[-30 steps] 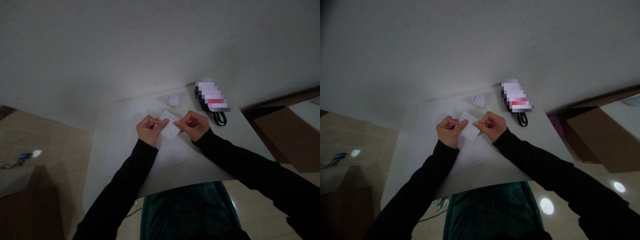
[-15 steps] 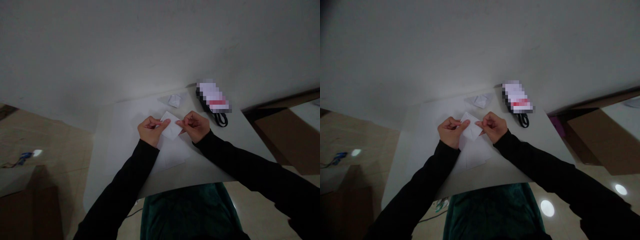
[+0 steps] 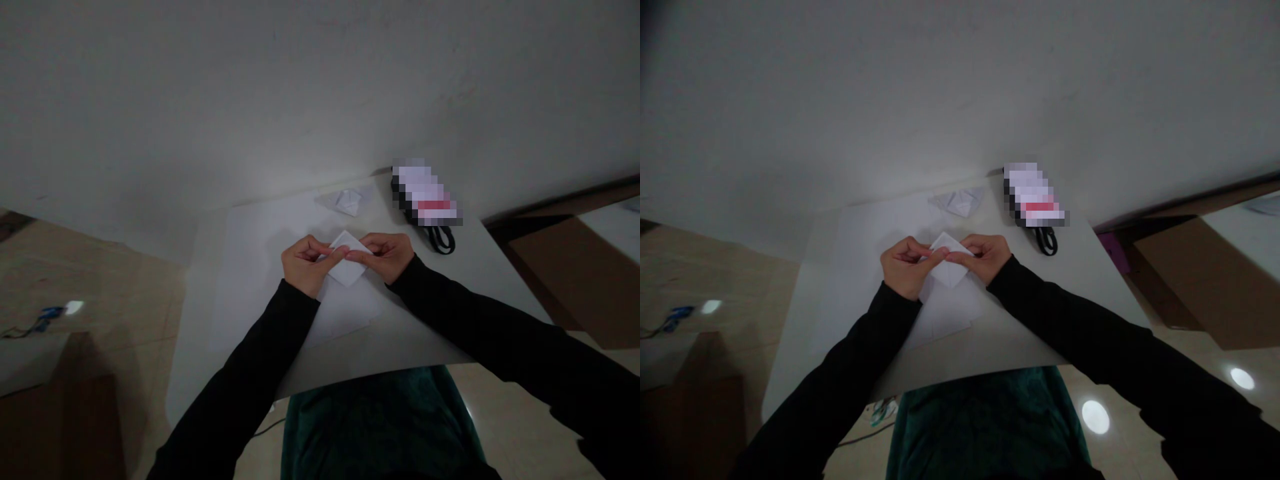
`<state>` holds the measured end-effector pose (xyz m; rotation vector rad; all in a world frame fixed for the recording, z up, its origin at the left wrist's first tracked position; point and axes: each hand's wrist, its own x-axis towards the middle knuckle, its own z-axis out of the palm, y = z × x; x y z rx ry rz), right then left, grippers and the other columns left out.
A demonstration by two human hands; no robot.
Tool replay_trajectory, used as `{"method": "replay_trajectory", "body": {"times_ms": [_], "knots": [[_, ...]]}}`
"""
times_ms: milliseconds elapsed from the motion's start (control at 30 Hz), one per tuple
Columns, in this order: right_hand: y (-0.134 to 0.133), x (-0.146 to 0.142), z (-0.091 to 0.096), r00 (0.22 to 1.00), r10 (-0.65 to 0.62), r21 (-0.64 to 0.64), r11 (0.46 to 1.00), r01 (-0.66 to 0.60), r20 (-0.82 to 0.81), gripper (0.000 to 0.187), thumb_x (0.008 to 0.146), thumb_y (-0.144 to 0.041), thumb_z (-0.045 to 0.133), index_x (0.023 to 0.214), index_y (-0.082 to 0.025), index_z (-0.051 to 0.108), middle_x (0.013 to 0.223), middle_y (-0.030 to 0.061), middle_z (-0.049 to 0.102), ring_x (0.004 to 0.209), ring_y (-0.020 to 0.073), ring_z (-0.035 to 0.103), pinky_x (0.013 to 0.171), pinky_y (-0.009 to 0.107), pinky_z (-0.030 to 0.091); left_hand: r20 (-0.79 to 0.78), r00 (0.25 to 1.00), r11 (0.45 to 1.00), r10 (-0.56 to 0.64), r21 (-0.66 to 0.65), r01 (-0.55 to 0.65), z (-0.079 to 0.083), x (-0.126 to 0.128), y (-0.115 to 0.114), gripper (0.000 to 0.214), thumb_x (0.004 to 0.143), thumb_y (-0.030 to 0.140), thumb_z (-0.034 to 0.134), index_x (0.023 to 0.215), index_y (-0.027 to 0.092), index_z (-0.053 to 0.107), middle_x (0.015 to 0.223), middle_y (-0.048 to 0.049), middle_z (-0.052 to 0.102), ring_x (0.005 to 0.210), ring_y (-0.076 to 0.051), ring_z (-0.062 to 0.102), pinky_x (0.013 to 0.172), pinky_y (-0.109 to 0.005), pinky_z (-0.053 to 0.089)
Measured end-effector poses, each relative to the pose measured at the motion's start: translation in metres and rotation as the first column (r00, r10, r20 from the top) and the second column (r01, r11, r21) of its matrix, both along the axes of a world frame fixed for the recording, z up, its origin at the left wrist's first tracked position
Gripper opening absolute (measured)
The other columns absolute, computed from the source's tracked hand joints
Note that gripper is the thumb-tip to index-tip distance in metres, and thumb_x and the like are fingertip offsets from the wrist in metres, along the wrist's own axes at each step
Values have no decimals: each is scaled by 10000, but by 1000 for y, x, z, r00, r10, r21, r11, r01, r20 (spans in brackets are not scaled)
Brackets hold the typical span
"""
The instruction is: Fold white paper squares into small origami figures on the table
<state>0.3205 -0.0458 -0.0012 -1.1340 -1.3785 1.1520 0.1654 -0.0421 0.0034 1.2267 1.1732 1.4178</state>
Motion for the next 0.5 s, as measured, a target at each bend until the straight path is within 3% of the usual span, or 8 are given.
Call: {"method": "replay_trajectory", "body": {"times_ms": [200, 500], "knots": [[3, 2, -5, 998, -49, -7, 999, 49, -43, 315, 596, -457, 788, 637, -160, 691, 492, -22, 592, 423, 72, 447, 410, 220, 346, 64, 996, 995, -64, -76, 69, 3, 0, 1, 324, 554, 302, 835, 551, 160, 543, 626, -19, 692, 496, -98, 606, 492, -222, 499], [9, 8, -8, 986, -129, 2, 991, 130, -102, 205, 594, -358, 804, 686, -188, 738, 638, 19, 715, 506, 119, 608, 478, 242, 496, 14, 995, 993, -100, -59, 101, 0, -1, 2, 212, 619, 294, 806, 731, 163, 683, 720, -48, 732, 550, -124, 655, 512, -233, 539]]}}
